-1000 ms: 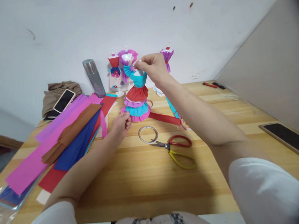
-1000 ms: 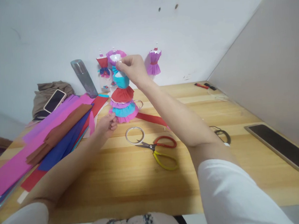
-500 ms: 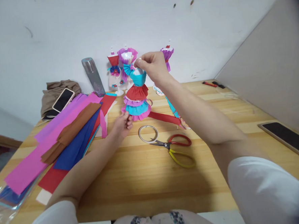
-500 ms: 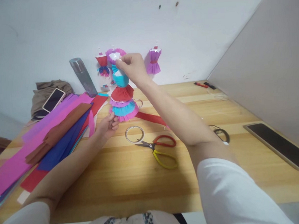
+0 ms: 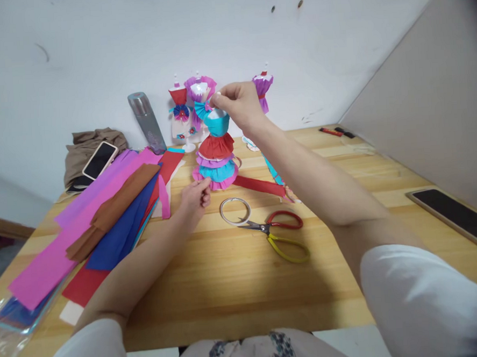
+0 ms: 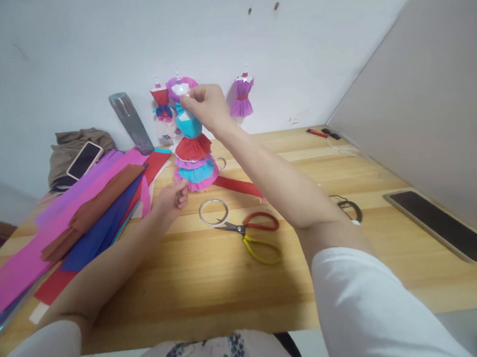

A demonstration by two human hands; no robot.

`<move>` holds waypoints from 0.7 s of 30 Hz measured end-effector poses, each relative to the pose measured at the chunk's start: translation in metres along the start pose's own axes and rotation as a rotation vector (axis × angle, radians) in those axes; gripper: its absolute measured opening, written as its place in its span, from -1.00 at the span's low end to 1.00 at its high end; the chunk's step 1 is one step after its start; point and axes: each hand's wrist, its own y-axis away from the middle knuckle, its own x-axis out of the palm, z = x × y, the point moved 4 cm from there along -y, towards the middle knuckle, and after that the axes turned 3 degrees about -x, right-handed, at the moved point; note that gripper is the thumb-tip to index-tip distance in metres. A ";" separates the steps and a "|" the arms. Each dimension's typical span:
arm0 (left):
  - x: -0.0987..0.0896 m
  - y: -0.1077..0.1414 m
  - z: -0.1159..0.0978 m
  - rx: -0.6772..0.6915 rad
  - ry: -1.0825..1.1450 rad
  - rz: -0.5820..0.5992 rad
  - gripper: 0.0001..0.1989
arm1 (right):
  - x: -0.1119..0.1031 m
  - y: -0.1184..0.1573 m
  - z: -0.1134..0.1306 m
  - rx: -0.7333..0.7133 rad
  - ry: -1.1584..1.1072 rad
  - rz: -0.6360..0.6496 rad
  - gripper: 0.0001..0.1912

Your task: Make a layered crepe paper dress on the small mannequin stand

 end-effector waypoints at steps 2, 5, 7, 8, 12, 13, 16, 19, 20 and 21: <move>0.001 -0.003 -0.003 0.002 -0.008 -0.005 -0.66 | 0.000 0.001 0.002 0.008 -0.006 0.002 -0.75; -0.002 -0.007 -0.004 0.010 -0.017 -0.013 -0.68 | -0.002 0.002 0.003 0.019 -0.012 -0.002 -0.71; -0.005 -0.008 -0.002 0.008 -0.022 -0.023 -0.69 | -0.004 0.002 0.003 0.019 -0.016 -0.005 -0.72; -0.007 -0.009 -0.001 0.007 -0.023 -0.029 -0.69 | -0.005 0.002 0.002 0.016 -0.018 -0.007 -0.73; -0.014 -0.010 0.003 0.002 -0.015 -0.053 -0.73 | -0.007 0.000 -0.002 0.006 -0.021 -0.018 -0.75; -0.016 -0.010 0.003 0.001 -0.010 -0.056 -0.76 | -0.008 -0.001 -0.003 0.005 -0.020 -0.018 -0.73; -0.023 -0.012 0.004 -0.007 0.008 -0.077 -0.77 | -0.009 -0.005 -0.003 0.011 -0.006 -0.013 -0.67; -0.031 -0.017 0.008 -0.019 0.006 -0.102 -0.76 | -0.010 -0.012 0.001 0.005 -0.007 -0.024 -0.65; -0.033 -0.019 0.009 -0.018 -0.003 -0.106 -0.78 | -0.010 -0.016 0.003 0.001 -0.013 -0.034 -0.65; -0.034 -0.022 0.009 -0.012 -0.014 -0.110 -0.80 | -0.011 -0.019 0.005 -0.002 -0.020 -0.047 -0.66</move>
